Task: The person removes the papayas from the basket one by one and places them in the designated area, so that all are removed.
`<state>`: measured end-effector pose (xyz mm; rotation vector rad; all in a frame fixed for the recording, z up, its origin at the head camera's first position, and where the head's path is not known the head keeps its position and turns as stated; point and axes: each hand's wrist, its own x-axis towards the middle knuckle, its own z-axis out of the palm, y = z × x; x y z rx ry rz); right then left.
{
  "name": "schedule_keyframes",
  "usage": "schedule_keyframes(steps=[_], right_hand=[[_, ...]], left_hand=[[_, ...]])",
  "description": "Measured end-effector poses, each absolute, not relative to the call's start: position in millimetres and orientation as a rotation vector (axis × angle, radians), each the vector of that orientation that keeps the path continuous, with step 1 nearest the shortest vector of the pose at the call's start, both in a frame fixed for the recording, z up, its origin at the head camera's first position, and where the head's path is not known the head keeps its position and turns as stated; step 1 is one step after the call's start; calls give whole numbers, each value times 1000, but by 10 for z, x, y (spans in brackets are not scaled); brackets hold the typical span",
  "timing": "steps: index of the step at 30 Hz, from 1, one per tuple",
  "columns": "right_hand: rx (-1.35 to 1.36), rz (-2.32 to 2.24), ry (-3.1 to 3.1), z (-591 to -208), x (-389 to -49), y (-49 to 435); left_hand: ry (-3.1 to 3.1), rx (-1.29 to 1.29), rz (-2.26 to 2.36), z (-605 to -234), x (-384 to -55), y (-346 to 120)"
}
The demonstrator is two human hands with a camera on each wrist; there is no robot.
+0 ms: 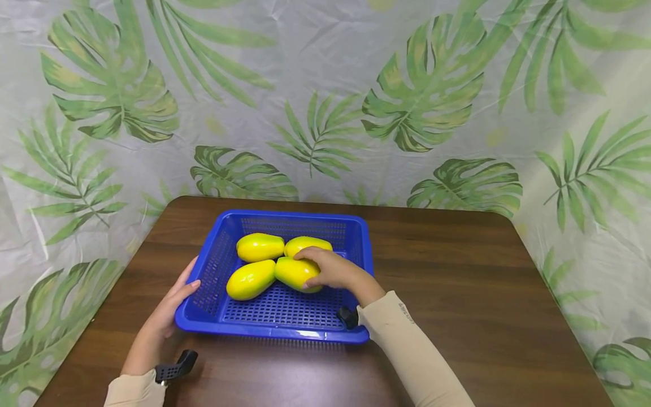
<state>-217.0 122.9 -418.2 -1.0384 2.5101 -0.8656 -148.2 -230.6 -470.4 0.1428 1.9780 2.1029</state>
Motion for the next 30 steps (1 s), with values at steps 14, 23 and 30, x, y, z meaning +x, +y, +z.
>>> schedule_keyframes(steps=[14,23,30], right_hand=[[-1101,-966,2552,-4086,-2138,1200],[-1111,-1058,2557,-3961,-2117,1198],[-1137,-1071,2601,-3838,-2108,1224]], left_hand=[[1967,140,2106,-4692,-1480,-2301],[1958,156,2118,-4699,-1479,-2298],[1959,159,2118,-4703,-1482,-2300]])
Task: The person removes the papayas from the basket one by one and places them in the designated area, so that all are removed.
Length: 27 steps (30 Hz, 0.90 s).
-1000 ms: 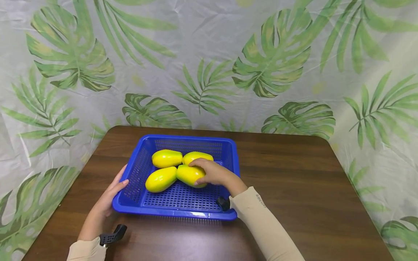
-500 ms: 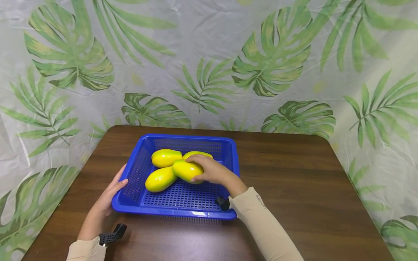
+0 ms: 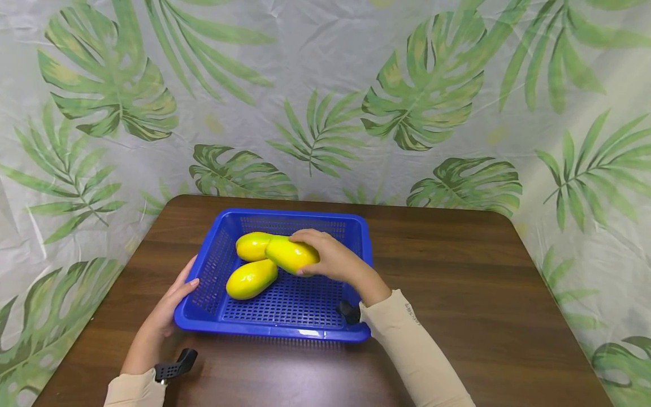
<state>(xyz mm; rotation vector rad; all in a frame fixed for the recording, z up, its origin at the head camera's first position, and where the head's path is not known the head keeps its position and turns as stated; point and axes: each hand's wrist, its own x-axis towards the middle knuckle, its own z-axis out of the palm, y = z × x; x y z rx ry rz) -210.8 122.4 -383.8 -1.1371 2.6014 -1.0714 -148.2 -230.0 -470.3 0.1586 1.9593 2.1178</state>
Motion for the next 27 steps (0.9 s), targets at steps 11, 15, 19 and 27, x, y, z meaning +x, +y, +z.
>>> schedule_keyframes(steps=[11,15,19,27], right_hand=[[-1172,-1099,2685,-3611,-2063,1309],[-1169,-1137,2695,-3539,-2049,1358],[-1172,-1182,2701,-3482,-2043,1412],[-1188,-1220,2760,-3396,-2052,1547]], left_hand=[[1957,152,2121,-4699,-1476,-2298],[1956,154,2119,-4694,-1477,-2297],[1952,151,2122,-4690,-1473,-2294],[1956,139,2120,-4680,-1466,-2288]])
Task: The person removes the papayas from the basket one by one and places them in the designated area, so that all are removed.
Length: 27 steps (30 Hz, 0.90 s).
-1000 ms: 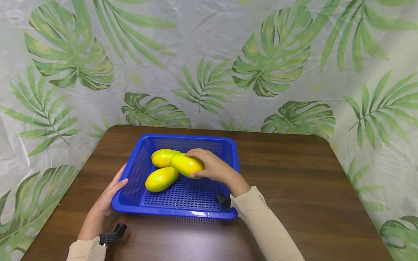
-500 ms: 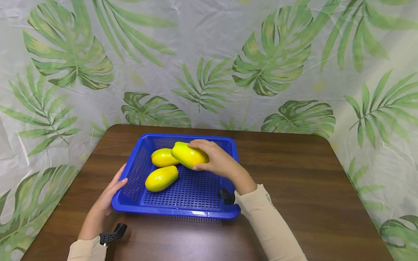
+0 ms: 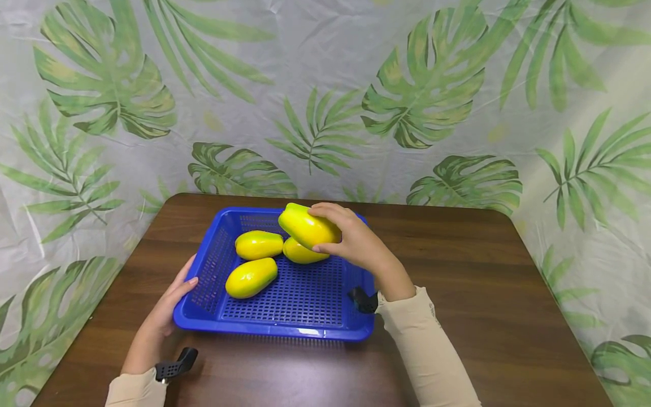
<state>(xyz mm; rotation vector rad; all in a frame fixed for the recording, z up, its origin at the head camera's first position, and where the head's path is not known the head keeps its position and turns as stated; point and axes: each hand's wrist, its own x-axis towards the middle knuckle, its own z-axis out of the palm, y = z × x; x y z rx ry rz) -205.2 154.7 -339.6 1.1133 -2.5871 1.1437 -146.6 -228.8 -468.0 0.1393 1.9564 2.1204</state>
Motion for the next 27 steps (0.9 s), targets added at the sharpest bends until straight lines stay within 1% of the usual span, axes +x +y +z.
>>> schedule_keyframes(steps=[15,22,27], right_hand=[[890,1208,-2533,-3414,-2028,1876],[772,1241,-2511,-3204,-1839,1878],[704,1247,-2505,-3248,-1838,1962]], left_hand=[[1936,147,2138,-4700,-1473,-2286],[1932,156,2140,-4705,-1475,-2290],[1932,157,2144,-4705,-1477,-2293]])
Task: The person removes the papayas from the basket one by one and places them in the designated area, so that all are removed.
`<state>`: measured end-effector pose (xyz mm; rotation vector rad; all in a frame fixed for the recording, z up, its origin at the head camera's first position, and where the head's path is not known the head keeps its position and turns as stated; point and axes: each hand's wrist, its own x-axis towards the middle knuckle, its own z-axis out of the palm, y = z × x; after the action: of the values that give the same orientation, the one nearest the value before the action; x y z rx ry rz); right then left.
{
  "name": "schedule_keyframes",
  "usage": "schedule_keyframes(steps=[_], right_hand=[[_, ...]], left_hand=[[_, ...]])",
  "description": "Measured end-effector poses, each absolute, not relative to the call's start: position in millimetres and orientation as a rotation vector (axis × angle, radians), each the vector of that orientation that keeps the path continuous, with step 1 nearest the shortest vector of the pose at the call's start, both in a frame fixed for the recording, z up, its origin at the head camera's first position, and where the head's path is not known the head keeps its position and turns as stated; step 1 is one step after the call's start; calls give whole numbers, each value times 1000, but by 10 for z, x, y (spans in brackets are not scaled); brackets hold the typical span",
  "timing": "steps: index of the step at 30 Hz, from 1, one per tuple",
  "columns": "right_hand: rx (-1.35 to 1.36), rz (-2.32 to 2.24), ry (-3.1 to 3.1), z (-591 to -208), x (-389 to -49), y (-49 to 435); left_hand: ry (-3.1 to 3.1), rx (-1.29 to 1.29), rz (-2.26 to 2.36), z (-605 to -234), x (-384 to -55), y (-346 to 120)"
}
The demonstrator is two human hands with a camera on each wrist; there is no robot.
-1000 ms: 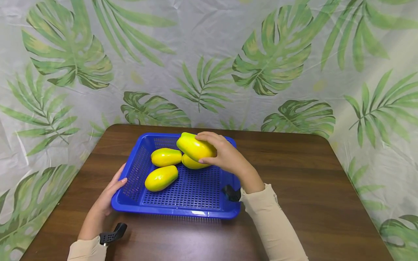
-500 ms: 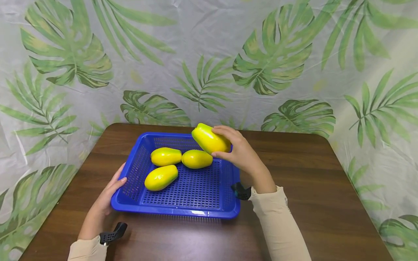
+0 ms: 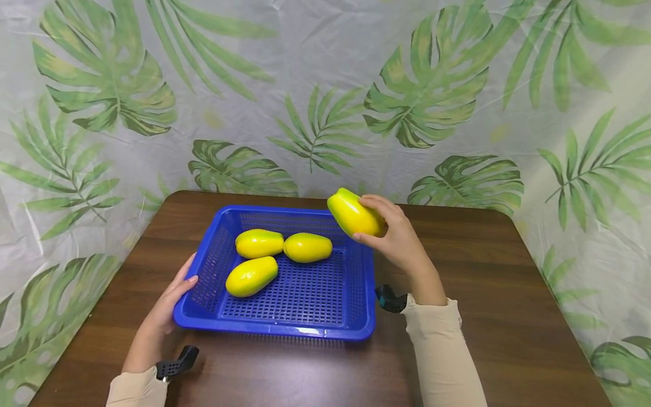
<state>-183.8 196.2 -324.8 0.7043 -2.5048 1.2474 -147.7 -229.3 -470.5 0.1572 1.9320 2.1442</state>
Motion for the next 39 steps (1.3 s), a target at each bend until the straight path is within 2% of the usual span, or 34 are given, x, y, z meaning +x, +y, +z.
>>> schedule_keyframes(steps=[24,39], right_hand=[[481,1294,-2408,-3924,-2011,2505],[330,1338,-2457,-3927,-1796,2510]], left_hand=[[1917,172,2165,-4712,-1481,-2293],[1926,169,2166,-4714,-1476,-2289]])
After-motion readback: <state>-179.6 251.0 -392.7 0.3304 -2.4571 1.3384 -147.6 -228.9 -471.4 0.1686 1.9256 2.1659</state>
